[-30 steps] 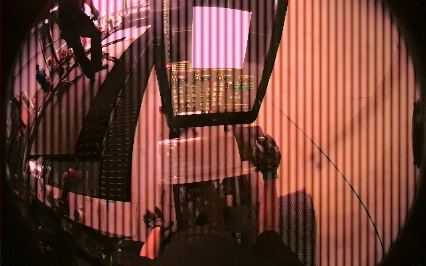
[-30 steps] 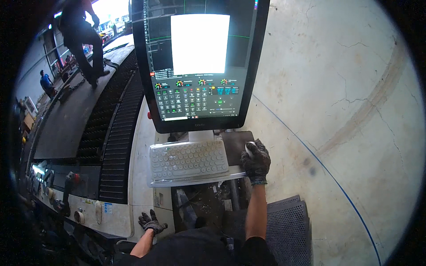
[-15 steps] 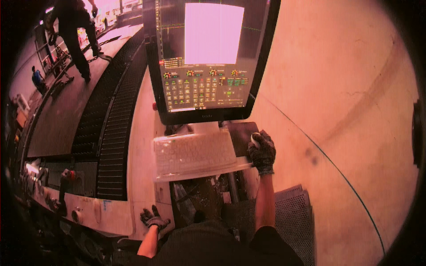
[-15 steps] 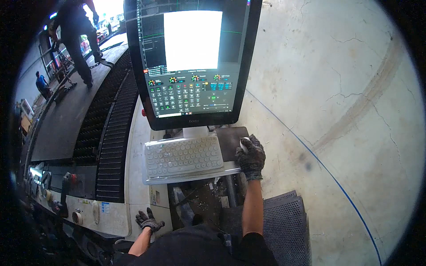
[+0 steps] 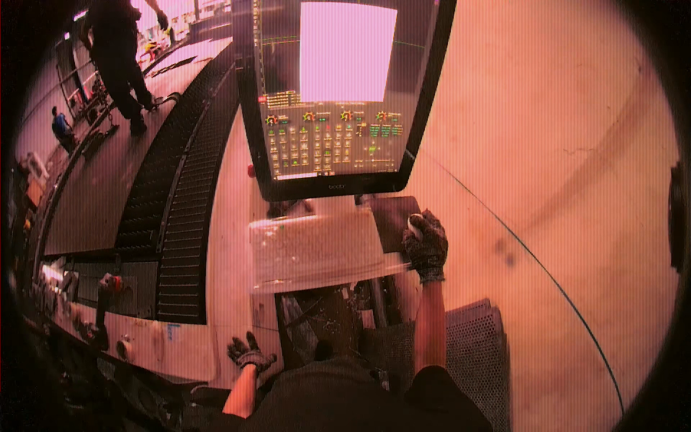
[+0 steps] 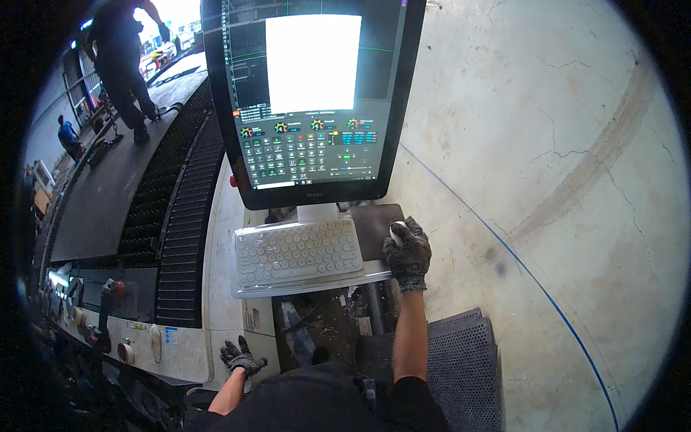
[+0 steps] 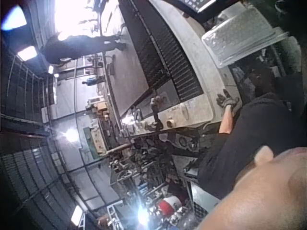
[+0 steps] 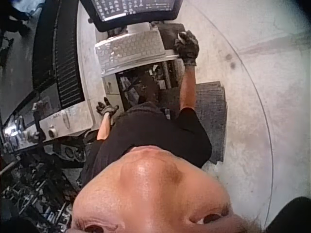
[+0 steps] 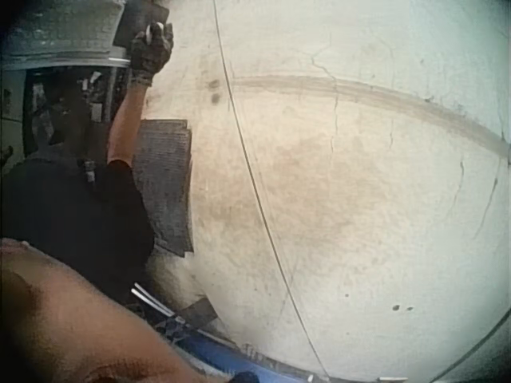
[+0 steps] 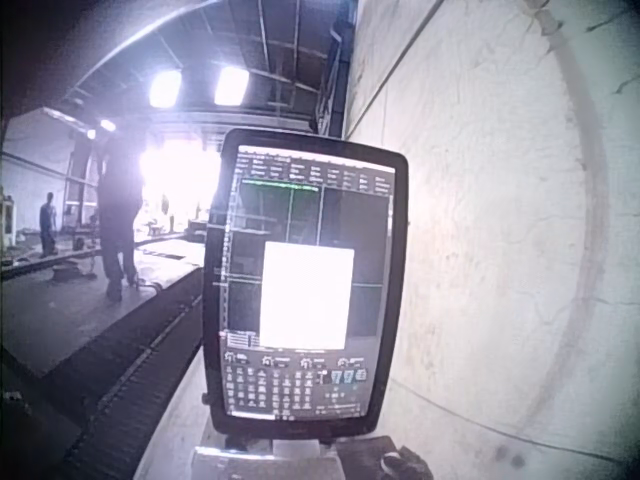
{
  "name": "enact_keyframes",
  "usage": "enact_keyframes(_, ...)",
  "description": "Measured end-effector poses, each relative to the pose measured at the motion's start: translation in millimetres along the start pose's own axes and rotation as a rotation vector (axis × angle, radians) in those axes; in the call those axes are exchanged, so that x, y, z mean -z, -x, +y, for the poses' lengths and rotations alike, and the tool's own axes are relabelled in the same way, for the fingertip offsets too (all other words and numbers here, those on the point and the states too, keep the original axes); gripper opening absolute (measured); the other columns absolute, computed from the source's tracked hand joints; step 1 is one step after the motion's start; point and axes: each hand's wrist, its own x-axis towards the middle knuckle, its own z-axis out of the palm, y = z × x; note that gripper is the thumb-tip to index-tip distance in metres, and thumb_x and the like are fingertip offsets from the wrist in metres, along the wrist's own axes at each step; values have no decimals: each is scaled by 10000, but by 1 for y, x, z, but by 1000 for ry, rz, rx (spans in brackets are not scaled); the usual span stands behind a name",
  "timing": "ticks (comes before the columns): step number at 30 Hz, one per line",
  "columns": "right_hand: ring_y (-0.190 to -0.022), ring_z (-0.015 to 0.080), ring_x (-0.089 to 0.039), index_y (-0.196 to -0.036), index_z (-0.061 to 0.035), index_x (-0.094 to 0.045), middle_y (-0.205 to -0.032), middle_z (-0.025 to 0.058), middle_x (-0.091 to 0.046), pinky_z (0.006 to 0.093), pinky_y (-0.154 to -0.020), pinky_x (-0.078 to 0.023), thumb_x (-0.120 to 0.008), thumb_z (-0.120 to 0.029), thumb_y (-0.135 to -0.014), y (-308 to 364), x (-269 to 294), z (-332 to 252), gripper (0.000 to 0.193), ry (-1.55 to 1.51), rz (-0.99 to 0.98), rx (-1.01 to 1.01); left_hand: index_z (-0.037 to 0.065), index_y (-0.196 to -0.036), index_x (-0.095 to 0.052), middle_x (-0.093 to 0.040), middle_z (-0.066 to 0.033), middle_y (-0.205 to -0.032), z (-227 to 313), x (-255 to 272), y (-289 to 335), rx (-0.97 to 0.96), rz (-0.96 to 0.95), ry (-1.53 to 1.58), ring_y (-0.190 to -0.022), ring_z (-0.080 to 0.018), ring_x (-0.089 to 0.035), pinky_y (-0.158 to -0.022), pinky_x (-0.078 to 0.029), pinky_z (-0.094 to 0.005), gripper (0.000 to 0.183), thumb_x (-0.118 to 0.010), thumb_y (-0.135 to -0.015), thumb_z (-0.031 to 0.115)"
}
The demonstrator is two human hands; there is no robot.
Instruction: Operating an industrial laser cutting machine using a computer terminal and mouse interface.
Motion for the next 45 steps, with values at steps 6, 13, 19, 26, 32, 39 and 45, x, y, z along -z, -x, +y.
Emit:
enact_keyframes(6,-1169,386,-656,-1087,-173,-777,-1307,214,-665,445,-1004,-541,-815,-205,-718,-1,1,-2,372,-9,37,32,218,-1644,100,112,-292,-1678,4,12,10,11,-77,11,-1521,-549,121,-1196,51,-675,1307,-642,-746,811)
enact_keyframes(13,-1165,378,-659,-1086,-165,-777,-1299,209,-671,450,-1012,-535,-808,-205,-726,-2,2,-3,364,37,23,30,210,-1644,105,120,-299,-1674,0,4,4,-13,-79,22,-1516,-556,133,-1187,65,-682,1320,-623,-733,830)
enact_keyframes(19,-1176,383,-652,-1075,-150,-774,-1282,212,-677,451,-1024,-526,-806,-193,-732,-2,3,-4,347,7,19,71,208,-1641,117,161,-311,-1662,-2,-2,0,-20,-26,39,-1511,-556,156,-1183,72,-684,1326,-615,-730,836)
enact_keyframes(26,-1182,390,-648,-1064,-138,-766,-1266,209,-682,456,-1023,-524,-797,-179,-737,-3,5,-8,331,19,5,32,211,-1641,119,161,-313,-1661,-2,-3,0,-10,-73,50,-1512,-548,169,-1179,85,-686,1317,-613,-736,829)
enact_keyframes(32,-1176,386,-652,-1063,-145,-773,-1263,212,-683,455,-1018,-527,-796,-196,-728,-3,0,-3,340,18,24,64,213,-1647,89,138,-303,-1670,-8,-19,-11,-48,34,49,-1520,-532,165,-1181,93,-677,1290,-609,-749,820)
enact_keyframes(39,-1179,391,-650,-1081,-148,-778,-1284,225,-673,451,-1027,-525,-794,-204,-724,-3,-3,1,362,44,19,59,214,-1651,73,135,-302,-1671,-5,-15,-10,-28,8,52,-1523,-528,162,-1186,91,-670,1271,-609,-759,808)
enact_keyframes(45,-1187,395,-645,-1091,-141,-777,-1299,232,-664,456,-1038,-517,-792,-206,-730,-3,1,-3,367,25,-6,28,204,-1647,91,134,-308,-1669,-9,-21,-15,-40,13,22,-1520,-534,163,-1181,89,-679,1289,-608,-754,816)
